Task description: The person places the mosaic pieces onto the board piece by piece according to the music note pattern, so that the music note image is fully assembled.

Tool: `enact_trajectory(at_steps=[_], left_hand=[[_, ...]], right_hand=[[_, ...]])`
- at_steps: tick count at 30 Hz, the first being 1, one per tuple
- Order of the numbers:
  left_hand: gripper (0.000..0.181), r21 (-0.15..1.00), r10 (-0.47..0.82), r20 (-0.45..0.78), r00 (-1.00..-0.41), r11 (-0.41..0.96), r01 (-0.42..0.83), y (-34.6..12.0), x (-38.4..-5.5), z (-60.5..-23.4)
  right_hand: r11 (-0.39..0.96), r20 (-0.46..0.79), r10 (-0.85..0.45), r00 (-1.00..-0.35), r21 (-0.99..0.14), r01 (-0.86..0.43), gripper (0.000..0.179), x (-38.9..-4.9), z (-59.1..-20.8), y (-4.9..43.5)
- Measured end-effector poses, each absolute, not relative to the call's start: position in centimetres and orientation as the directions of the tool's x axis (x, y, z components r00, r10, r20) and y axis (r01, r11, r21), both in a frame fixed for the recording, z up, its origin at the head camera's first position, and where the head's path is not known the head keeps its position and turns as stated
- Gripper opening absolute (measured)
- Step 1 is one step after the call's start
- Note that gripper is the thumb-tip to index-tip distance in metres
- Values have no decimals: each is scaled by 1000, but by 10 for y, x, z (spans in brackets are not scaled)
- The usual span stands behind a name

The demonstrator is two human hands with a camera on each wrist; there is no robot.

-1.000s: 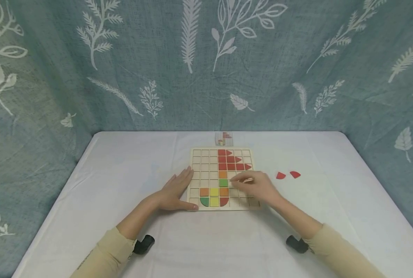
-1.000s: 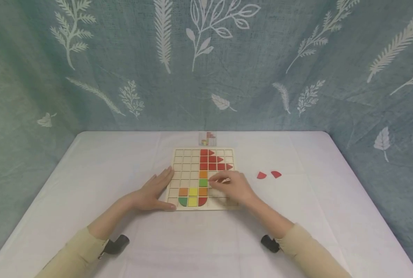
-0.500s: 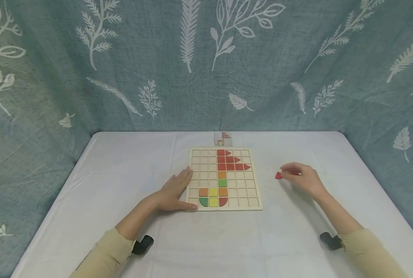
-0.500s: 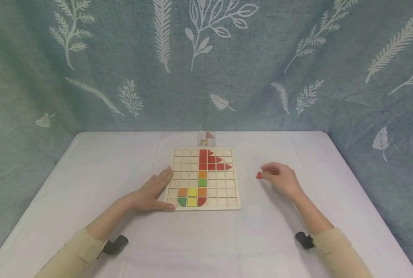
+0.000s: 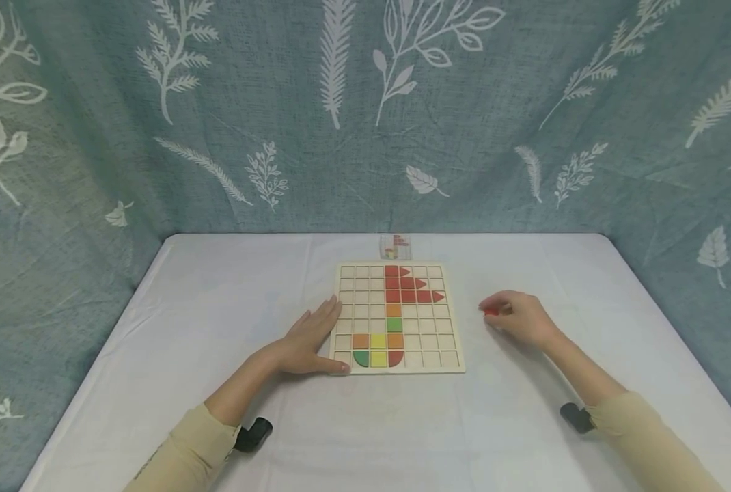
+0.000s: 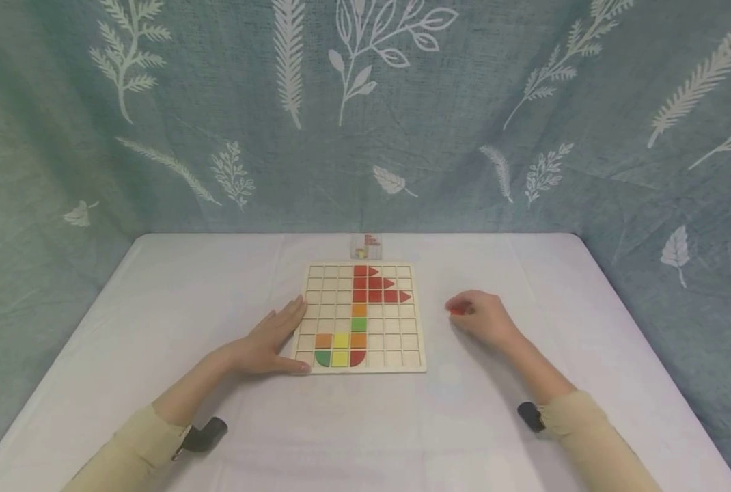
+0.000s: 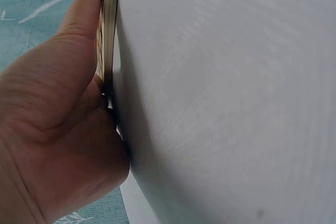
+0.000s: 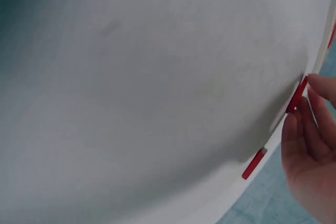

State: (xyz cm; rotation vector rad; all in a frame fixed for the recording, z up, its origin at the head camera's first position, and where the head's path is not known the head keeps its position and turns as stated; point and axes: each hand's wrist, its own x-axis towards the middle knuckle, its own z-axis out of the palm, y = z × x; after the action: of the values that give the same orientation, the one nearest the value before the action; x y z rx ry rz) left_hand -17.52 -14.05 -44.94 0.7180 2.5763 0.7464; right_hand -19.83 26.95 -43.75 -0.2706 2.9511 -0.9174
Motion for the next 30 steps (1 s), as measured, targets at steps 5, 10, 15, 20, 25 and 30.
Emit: enact_trajectory(at_steps=[5,10,15,20,25,30], left_hand=[[115,578,560,-194,-806,729,367,-140,-175,-450],[116,573,557,-194,-808,733,367,-141,-176,-451],[116,572,557,-192,-808,733,368,-141,-176,-453],[116,569,555,-196,-808,736,367,-141,-176,-453],[117,564,556,-194,-808,737,372,-141,-176,-453],[117,560,558,-198,-806,739,374,-142,-177,-453]], right_hand=[[844,31,-91,-995,-528,-93,34,-195,-436,268],[830,-12,-114,-993,-551,-89,29,-196,-437,267],[804,-14,-151,-988,-583,-114,31,-198,-442,263],[809,33,-142,-989,-572,-135,31,-199,-446,258],[813,61,-136,-989,-563,-147,25,-200,-448,254],[807,49,-126,-991,-576,-131,27,-200,-446,252]])
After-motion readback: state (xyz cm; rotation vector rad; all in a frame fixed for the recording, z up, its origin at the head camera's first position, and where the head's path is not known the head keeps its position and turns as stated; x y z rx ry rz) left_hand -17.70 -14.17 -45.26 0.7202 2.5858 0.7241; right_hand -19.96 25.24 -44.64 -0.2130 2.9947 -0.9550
